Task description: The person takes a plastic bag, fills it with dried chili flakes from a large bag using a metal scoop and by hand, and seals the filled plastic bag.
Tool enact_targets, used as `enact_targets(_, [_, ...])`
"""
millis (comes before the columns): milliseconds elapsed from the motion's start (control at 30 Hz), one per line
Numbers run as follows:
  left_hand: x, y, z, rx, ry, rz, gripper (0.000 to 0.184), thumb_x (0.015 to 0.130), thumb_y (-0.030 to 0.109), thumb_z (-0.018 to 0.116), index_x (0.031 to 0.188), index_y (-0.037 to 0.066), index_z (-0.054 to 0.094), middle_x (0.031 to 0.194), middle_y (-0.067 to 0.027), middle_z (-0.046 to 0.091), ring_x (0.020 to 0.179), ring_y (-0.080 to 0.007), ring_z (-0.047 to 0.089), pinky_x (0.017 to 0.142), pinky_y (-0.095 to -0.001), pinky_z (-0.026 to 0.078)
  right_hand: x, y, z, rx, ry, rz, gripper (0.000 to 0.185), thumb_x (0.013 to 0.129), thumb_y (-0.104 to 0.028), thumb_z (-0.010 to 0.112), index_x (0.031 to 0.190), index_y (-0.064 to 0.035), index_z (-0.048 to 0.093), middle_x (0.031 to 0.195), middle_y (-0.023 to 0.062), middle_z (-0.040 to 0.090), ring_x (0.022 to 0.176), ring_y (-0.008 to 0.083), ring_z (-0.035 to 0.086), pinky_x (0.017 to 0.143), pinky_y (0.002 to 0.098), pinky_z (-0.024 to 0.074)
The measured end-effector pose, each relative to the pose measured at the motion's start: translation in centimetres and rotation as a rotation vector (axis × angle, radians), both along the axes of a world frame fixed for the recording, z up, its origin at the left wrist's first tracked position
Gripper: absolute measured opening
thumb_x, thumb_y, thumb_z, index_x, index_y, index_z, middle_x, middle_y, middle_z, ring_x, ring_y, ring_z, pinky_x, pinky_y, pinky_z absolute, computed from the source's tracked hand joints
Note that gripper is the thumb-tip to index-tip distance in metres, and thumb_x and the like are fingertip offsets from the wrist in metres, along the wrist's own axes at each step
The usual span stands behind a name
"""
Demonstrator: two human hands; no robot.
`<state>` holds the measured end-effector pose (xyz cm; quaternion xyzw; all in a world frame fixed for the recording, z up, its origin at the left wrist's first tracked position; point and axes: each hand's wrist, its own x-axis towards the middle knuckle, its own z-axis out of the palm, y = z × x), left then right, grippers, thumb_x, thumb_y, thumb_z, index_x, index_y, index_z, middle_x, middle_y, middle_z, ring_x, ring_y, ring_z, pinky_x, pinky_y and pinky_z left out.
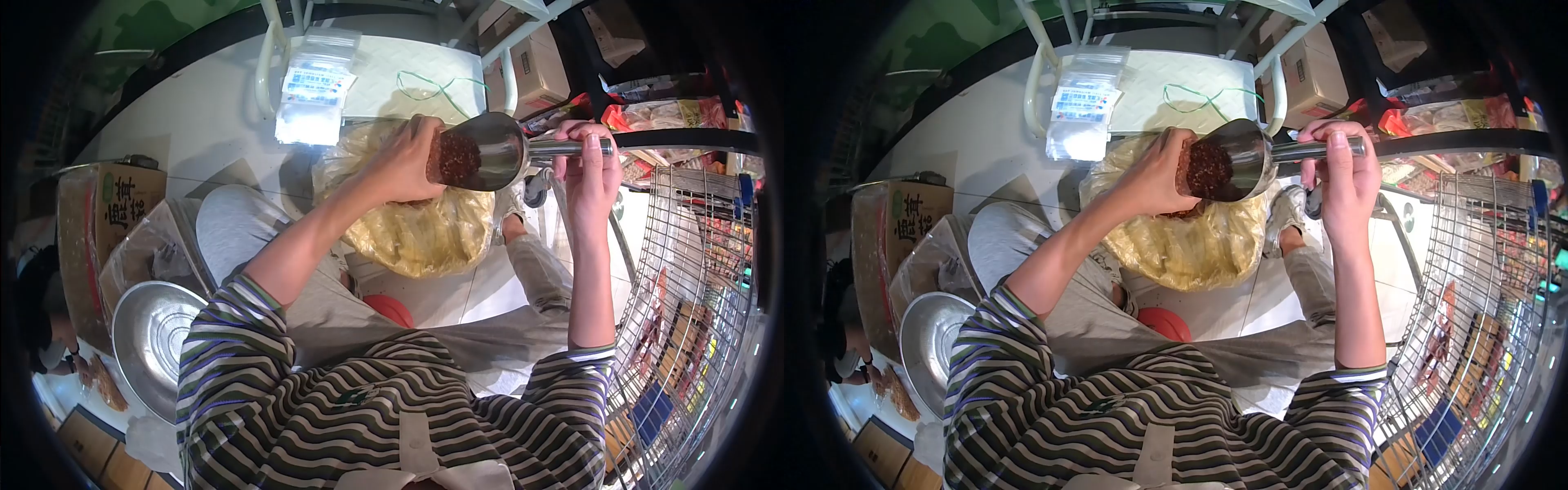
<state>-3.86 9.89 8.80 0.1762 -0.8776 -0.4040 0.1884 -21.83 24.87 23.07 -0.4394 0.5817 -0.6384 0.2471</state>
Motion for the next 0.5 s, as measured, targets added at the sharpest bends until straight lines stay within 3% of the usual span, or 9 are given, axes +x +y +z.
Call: enact_targets(500, [0.2,0.1,0.2,0.019,0.115,-0.008,0.084,0.064,0.025,0.084,0.129,0.003,0.037,0.123,-0.0223,0.05,0.116,-0.0396,0.053,0.097,-0.0434,0.045,-0.9,1.0,1.2,-0.124,0.028,-0.004,0.02,0.105,-0.018,0.043,0.102,0.0012,0.051,0.102,0.0189,0.06,0.06,0.0115,0.05,0.056,0.022,0.0412])
